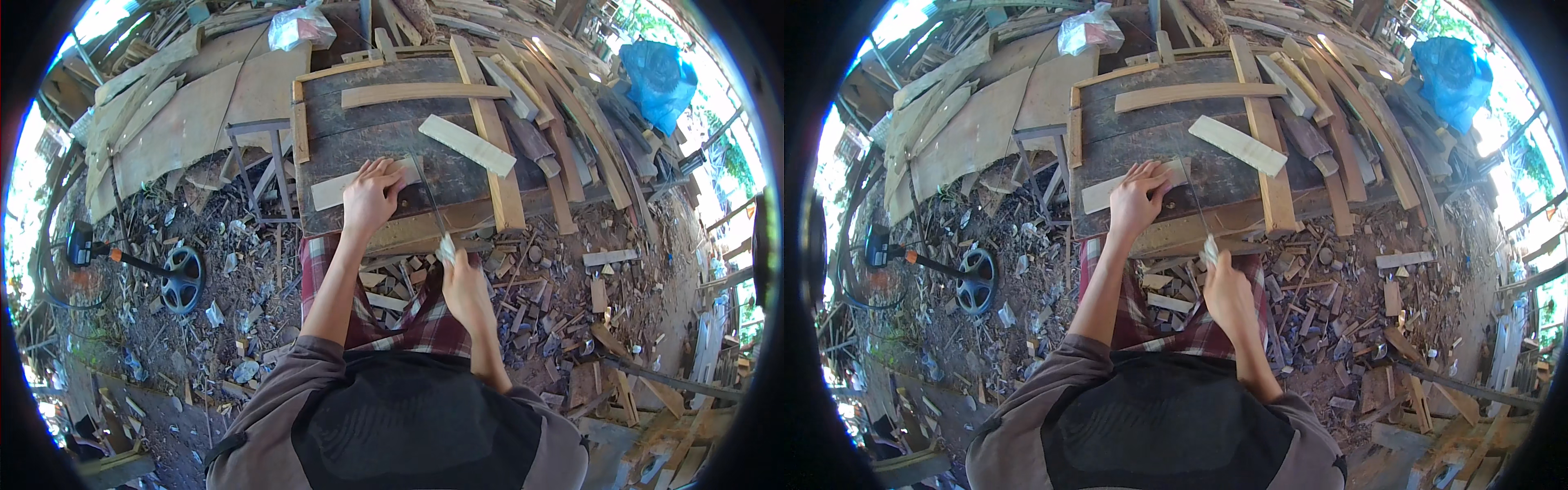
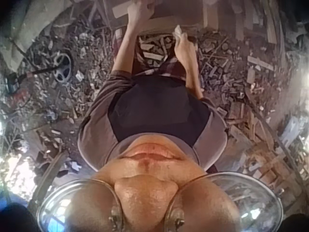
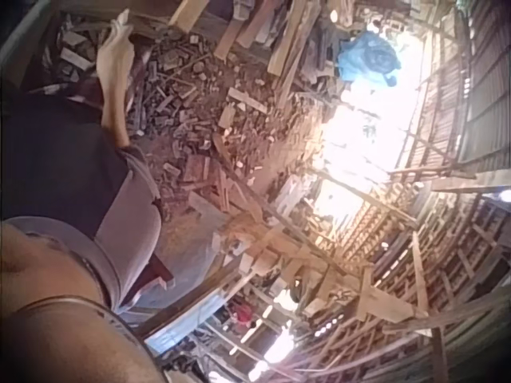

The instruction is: Manually sawing a small rectangular piece of wood with a hand saw.

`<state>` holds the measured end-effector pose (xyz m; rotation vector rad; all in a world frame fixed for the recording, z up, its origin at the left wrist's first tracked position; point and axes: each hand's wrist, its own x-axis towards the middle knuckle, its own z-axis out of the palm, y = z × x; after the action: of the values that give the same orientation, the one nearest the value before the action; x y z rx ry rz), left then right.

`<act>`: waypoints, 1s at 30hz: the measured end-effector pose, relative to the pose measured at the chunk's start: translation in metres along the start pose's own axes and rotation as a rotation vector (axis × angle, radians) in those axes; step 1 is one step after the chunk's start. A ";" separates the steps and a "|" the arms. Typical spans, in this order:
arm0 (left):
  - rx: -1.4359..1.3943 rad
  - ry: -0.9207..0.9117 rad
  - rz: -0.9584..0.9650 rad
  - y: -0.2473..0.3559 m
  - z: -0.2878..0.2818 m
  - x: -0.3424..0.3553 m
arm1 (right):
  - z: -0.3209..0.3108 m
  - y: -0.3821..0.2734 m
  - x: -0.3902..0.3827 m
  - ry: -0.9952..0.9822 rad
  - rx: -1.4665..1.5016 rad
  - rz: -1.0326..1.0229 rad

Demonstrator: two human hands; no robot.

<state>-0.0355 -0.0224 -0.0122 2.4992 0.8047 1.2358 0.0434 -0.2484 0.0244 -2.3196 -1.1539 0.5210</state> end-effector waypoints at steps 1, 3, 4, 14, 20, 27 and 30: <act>0.019 0.016 -0.005 -0.001 -0.004 -0.003 | -0.003 0.004 -0.013 -0.009 0.007 -0.017; 0.014 0.021 0.000 0.001 -0.002 -0.002 | -0.013 0.011 -0.033 -0.043 -0.018 0.017; -0.006 0.025 0.011 0.001 0.000 -0.002 | -0.013 0.011 -0.032 -0.041 -0.013 0.024; -0.021 -0.001 0.017 0.000 0.001 0.004 | 0.020 -0.013 0.052 0.058 0.024 0.030; -0.001 0.011 -0.037 -0.003 0.000 0.004 | 0.012 -0.006 0.012 0.023 -0.002 0.028; -0.020 0.009 0.002 -0.002 0.003 0.004 | 0.005 -0.004 0.007 0.023 -0.004 0.039; -0.014 0.018 0.007 0.000 0.003 0.004 | 0.015 -0.016 0.057 0.059 -0.006 -0.002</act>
<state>-0.0308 -0.0201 -0.0110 2.4850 0.7900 1.2635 0.0580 -0.1897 0.0152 -2.3222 -1.1314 0.4456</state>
